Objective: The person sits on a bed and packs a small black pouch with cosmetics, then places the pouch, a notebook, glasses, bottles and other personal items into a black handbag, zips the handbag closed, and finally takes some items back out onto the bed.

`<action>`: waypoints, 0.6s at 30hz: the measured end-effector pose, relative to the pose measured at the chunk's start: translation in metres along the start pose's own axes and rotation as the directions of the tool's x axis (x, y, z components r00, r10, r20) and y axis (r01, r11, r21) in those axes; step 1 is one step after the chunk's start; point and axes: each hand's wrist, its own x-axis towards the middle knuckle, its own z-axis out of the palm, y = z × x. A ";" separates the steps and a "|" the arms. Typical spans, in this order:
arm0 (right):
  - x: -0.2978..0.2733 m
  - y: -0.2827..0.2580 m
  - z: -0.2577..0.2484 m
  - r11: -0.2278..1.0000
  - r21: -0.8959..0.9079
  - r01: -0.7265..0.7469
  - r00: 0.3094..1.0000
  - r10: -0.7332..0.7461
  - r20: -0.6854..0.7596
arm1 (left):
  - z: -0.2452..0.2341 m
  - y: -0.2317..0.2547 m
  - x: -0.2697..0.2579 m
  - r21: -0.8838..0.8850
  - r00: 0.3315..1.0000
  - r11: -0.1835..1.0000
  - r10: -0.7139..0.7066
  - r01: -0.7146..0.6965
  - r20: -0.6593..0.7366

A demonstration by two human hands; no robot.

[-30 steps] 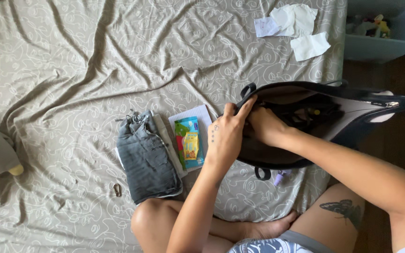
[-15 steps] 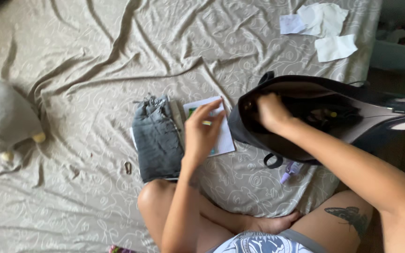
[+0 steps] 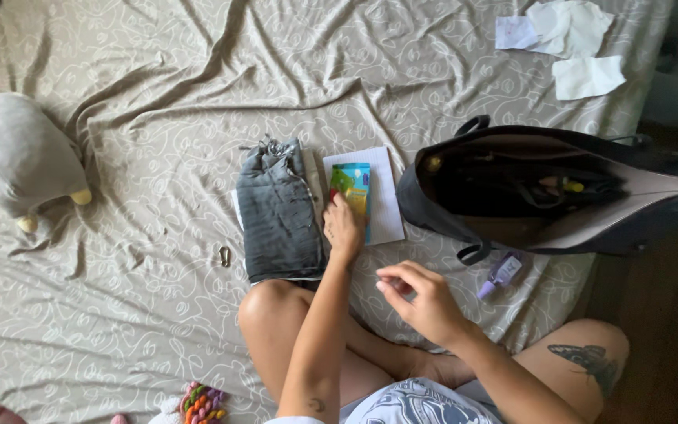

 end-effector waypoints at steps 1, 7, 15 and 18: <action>-0.003 0.004 0.004 0.998 0.007 -0.057 0.998 0.057 0.032 | -0.004 0.001 0.000 -0.158 0.989 0.983 -0.073 0.093 0.128; 0.001 -0.018 -0.031 0.993 -0.010 0.117 0.962 -0.116 -0.246 | -0.113 0.025 -0.044 -0.763 0.902 0.622 0.209 0.176 0.378; -0.004 -0.037 -0.113 0.992 -0.112 0.050 0.966 -0.076 -0.248 | -0.193 0.155 -0.066 -0.667 0.708 0.596 0.691 -0.447 0.144; 0.004 -0.012 -0.159 0.998 0.042 -0.057 0.903 0.069 -0.425 | -0.171 0.193 -0.040 -0.519 0.669 0.537 0.737 -0.665 -0.093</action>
